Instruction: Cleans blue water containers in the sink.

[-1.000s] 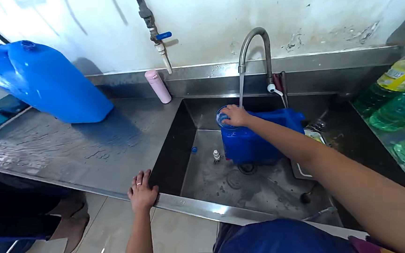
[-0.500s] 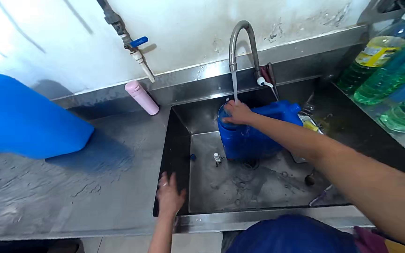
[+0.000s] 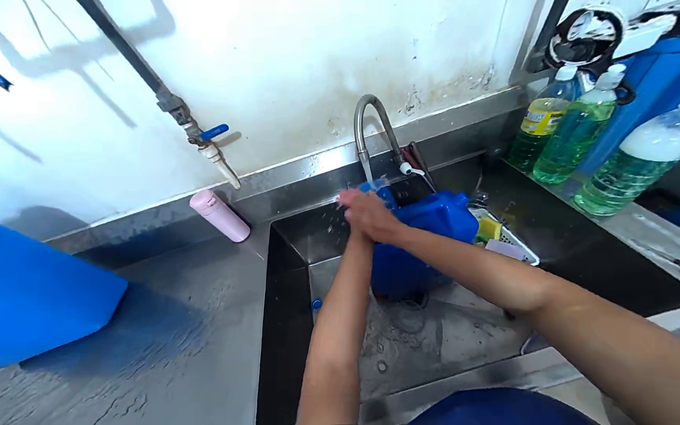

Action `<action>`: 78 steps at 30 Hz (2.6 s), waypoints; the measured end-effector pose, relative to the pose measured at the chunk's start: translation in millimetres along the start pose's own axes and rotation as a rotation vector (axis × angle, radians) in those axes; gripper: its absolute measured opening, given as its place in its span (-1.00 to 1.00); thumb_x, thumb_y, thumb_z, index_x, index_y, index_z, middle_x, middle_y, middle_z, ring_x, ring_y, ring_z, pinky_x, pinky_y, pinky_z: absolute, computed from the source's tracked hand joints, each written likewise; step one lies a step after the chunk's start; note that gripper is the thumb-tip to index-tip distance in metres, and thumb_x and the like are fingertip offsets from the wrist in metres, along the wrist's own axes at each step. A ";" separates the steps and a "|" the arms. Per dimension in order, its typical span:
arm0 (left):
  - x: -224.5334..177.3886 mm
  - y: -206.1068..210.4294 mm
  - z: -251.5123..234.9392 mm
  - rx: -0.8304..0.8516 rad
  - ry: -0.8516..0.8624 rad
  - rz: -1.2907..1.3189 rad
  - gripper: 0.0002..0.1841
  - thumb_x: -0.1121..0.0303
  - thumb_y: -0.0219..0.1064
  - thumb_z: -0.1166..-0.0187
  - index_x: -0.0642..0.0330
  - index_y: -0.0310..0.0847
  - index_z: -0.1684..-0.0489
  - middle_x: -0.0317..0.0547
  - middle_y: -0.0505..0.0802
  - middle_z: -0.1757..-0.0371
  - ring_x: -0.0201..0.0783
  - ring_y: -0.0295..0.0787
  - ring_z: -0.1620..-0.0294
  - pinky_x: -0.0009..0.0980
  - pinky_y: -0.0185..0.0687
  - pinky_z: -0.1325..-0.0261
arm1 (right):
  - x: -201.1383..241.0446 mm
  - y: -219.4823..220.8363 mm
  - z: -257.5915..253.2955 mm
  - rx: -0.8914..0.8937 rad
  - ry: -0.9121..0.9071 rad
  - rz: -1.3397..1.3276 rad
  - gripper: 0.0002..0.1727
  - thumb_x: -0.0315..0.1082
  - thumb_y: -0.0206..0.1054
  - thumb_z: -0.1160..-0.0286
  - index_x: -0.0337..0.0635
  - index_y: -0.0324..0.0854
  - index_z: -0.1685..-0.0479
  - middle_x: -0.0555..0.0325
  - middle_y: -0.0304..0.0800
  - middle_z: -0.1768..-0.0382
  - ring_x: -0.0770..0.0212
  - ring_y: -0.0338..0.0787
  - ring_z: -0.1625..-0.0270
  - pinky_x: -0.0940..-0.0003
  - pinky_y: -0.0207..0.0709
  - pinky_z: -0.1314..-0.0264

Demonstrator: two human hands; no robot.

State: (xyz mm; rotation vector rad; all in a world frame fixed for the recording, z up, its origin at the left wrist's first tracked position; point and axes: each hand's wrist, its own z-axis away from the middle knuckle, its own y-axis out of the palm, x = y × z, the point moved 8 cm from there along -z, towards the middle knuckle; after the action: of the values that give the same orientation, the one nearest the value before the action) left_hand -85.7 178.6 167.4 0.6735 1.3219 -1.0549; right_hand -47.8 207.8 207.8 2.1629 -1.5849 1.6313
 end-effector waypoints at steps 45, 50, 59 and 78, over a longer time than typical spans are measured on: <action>57.5 -15.1 -41.1 -0.264 0.184 -0.442 -0.61 0.52 0.09 -0.71 0.32 0.61 -0.46 0.19 0.61 -0.60 0.11 0.48 -0.65 0.11 0.36 -0.64 | -111.7 10.0 3.4 0.486 0.249 0.574 -0.50 -0.39 0.26 -0.68 -0.63 0.47 -0.44 -0.69 0.38 -0.51 -0.60 0.33 -0.63 -0.49 0.23 -0.56; 72.9 -20.5 -31.6 -0.279 0.193 -0.351 -0.49 0.56 -0.08 -0.78 0.24 0.36 -0.72 0.19 0.56 -0.65 0.11 0.41 -0.71 0.21 0.16 -0.72 | -94.0 38.3 2.7 0.597 0.029 0.492 -0.59 -0.53 0.30 -0.54 -0.35 0.69 -0.38 -0.55 0.50 -0.49 -0.63 0.37 -0.59 -0.65 0.17 -0.46; 37.7 -46.7 -24.9 -0.517 0.226 0.161 -0.58 0.68 -0.12 -0.69 0.49 0.59 -0.36 0.33 0.76 -0.29 0.05 0.69 -0.32 -0.04 0.55 -0.41 | -105.9 -29.1 5.3 0.046 0.560 -0.071 -0.42 -0.37 0.26 -0.69 -0.38 0.26 -0.64 -0.38 0.50 -0.47 -0.19 0.62 -0.42 -0.14 0.57 -0.38; -36.8 7.7 -5.4 -0.210 0.535 -0.885 -0.50 0.42 0.25 -0.60 0.40 0.52 -0.53 0.39 0.45 -0.69 0.36 0.16 -0.79 0.25 -0.08 -0.80 | -140.1 -2.9 32.9 -0.379 0.818 -0.824 -0.59 -0.31 -0.09 -0.89 -0.25 0.30 -0.57 -0.12 0.58 -0.28 0.09 0.66 -0.20 0.12 0.61 -0.21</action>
State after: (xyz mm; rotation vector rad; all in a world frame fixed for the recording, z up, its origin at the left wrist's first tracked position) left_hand -78.3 194.9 201.0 0.1818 2.2715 -1.4456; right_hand -15.2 289.2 93.6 1.3430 -0.5732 1.4397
